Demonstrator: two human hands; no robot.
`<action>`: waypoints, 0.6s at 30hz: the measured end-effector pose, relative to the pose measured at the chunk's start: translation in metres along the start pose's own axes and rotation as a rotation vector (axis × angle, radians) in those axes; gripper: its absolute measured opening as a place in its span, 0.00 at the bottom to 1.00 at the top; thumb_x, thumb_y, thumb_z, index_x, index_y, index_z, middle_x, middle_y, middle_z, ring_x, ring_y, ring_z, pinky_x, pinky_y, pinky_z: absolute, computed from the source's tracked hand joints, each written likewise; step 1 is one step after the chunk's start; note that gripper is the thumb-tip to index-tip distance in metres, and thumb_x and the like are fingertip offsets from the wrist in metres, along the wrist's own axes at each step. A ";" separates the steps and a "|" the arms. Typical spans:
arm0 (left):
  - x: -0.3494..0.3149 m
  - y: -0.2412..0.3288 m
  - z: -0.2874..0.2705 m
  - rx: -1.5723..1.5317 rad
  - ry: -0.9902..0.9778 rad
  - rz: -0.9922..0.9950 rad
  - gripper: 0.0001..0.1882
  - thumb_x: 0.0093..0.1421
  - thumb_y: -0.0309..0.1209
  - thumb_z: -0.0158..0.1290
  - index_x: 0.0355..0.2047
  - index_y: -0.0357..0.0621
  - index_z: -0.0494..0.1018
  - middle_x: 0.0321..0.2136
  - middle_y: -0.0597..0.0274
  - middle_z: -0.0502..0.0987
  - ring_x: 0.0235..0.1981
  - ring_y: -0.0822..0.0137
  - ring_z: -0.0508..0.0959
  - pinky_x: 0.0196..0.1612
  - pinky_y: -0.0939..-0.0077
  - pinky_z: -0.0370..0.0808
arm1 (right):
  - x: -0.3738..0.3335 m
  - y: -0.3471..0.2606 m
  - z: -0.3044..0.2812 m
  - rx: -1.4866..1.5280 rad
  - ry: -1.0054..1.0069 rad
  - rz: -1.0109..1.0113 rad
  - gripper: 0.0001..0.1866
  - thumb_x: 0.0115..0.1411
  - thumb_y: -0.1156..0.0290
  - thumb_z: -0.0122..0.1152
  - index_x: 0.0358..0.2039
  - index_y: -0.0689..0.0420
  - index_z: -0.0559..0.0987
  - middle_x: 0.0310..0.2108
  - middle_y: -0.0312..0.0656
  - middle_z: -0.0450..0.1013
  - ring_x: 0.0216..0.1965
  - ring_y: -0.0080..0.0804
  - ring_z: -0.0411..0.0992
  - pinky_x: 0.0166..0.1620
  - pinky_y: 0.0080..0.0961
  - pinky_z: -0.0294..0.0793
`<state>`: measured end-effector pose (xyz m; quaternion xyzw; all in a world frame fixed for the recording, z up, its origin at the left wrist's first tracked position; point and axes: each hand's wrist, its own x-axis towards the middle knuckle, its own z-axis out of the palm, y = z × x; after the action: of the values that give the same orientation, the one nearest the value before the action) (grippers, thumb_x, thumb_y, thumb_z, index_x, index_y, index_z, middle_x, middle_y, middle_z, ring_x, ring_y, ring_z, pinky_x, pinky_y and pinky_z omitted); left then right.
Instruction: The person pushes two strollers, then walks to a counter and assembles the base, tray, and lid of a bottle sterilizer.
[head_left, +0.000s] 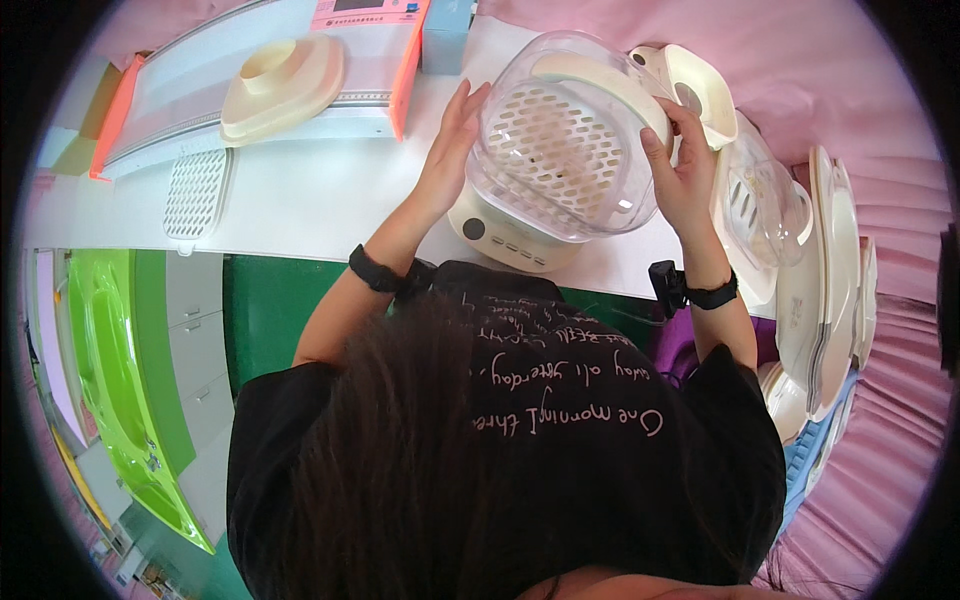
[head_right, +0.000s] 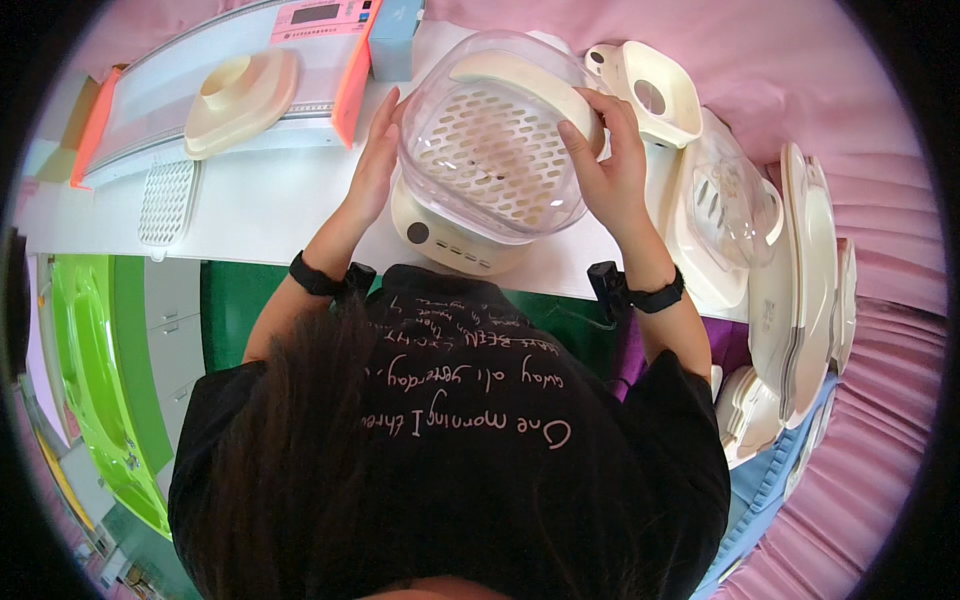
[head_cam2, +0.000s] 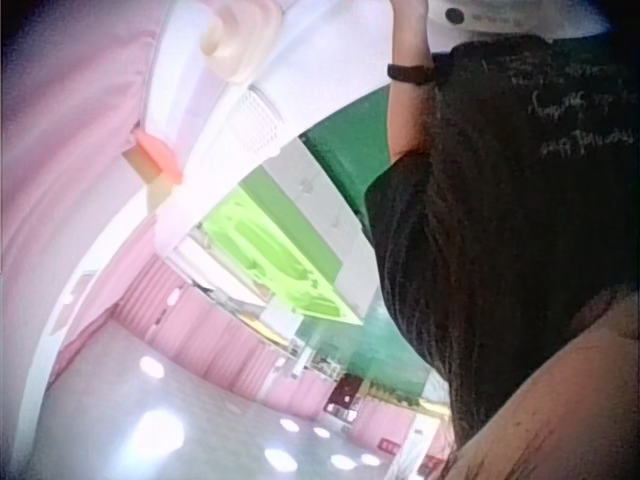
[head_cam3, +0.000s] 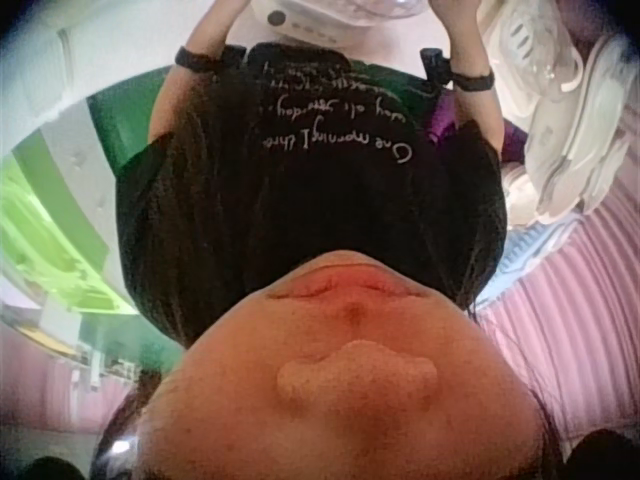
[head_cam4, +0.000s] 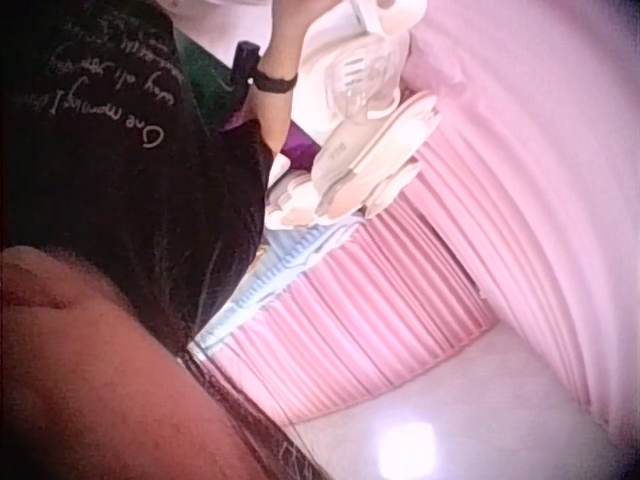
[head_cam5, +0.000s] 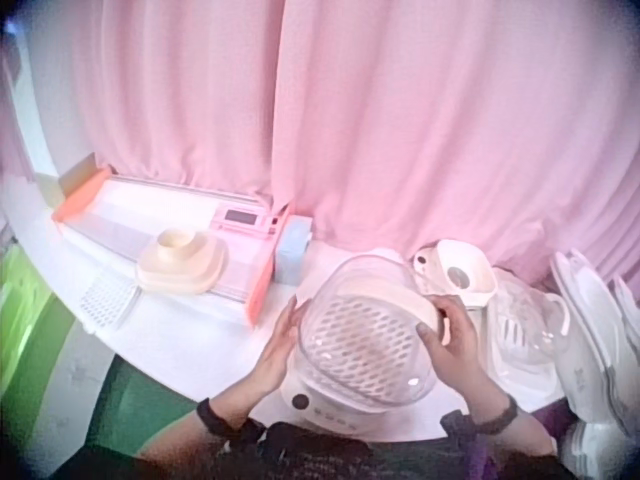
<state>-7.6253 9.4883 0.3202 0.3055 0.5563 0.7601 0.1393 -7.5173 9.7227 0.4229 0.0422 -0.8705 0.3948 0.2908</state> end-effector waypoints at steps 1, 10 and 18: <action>-0.001 0.000 -0.001 -0.029 -0.011 0.006 0.31 0.65 0.39 0.33 0.63 0.38 0.37 0.62 0.49 0.48 0.63 0.60 0.48 0.63 0.69 0.44 | 0.000 0.001 0.001 0.006 0.000 0.016 0.17 0.55 0.71 0.60 0.44 0.62 0.71 0.39 0.43 0.68 0.41 0.31 0.66 0.46 0.23 0.65; -0.006 -0.001 -0.007 0.044 -0.098 -0.007 0.30 0.65 0.39 0.33 0.63 0.37 0.40 0.63 0.50 0.47 0.64 0.60 0.48 0.63 0.71 0.44 | -0.002 0.013 0.002 -0.025 -0.033 0.042 0.18 0.56 0.70 0.59 0.45 0.61 0.70 0.40 0.41 0.68 0.41 0.28 0.65 0.46 0.22 0.64; -0.006 -0.006 -0.008 0.060 -0.110 0.015 0.30 0.66 0.40 0.32 0.62 0.37 0.42 0.63 0.50 0.46 0.64 0.60 0.47 0.63 0.72 0.44 | -0.008 0.012 0.003 0.006 -0.027 0.084 0.18 0.56 0.70 0.58 0.46 0.61 0.70 0.40 0.41 0.68 0.41 0.27 0.65 0.46 0.21 0.63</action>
<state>-7.6265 9.4811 0.3118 0.3550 0.5682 0.7260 0.1549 -7.5161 9.7275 0.4092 0.0116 -0.8743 0.4085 0.2618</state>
